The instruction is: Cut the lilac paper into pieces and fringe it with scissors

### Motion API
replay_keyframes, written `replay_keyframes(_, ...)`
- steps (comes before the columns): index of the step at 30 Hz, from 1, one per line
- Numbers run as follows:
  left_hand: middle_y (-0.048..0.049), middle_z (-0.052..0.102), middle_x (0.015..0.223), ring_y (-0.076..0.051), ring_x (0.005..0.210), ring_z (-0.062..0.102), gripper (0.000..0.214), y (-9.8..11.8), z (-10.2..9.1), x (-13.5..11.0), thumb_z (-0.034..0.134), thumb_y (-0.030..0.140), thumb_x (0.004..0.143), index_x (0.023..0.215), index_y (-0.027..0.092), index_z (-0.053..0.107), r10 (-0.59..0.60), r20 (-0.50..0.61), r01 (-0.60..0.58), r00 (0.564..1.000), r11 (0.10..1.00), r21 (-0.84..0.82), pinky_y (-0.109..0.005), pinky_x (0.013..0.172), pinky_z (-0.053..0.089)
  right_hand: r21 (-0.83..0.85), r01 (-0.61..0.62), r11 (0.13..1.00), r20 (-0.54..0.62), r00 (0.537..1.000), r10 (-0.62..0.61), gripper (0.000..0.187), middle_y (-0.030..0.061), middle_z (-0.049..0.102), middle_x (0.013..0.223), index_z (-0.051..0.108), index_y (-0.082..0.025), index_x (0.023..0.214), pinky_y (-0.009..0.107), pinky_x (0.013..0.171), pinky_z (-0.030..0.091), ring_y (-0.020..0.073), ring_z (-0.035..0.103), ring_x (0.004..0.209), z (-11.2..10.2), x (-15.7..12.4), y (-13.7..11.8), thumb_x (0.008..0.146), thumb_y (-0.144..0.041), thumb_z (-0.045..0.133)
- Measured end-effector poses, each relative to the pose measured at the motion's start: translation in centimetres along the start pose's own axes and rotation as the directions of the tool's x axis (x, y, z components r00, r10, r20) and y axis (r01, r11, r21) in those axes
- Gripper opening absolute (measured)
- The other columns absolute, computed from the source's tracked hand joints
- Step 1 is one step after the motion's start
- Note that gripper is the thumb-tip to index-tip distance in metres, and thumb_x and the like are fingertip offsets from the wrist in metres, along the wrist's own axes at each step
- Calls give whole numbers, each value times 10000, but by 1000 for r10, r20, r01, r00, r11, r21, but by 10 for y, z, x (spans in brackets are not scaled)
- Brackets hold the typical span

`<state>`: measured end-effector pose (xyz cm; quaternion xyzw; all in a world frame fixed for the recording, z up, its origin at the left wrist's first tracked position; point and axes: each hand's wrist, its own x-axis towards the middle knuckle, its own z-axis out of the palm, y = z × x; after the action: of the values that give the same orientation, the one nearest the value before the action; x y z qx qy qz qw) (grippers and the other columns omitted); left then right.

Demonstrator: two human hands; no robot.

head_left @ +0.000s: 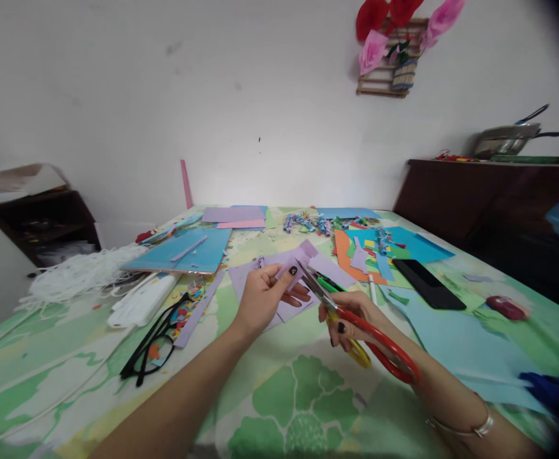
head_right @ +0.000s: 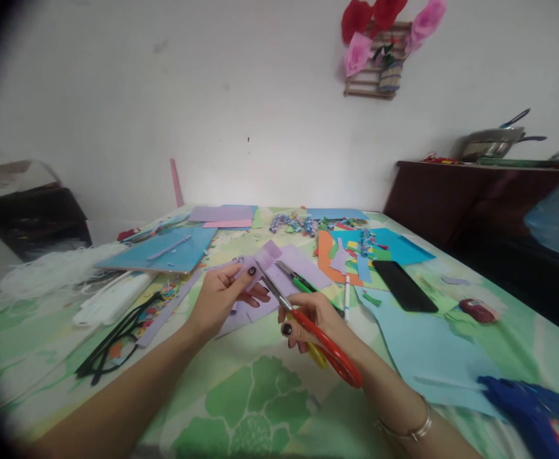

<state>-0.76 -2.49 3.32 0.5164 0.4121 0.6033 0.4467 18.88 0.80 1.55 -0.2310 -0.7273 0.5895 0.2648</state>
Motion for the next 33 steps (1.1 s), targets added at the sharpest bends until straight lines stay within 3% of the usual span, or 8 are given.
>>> replay_keyframes(20,-58,696,598,-151,485,666,245,-3,-6,2,688,338,773,720,106,633,-33,31,34,999,999,-25,-176,399,449,4,-45,999,-20,999,45,489,-2,586,553,596,-136,840,194,402,439,106,524,428,0,-1,-2,651,-566,734)
replay_keyframes(33,-63,697,593,-152,484,669,248,-1,-6,0,669,331,793,708,102,628,-1,29,3,1000,999,-45,-173,390,444,16,0,1000,-26,1000,0,561,2,591,559,596,-134,856,198,422,442,96,501,427,3,-2,3,620,-621,746)
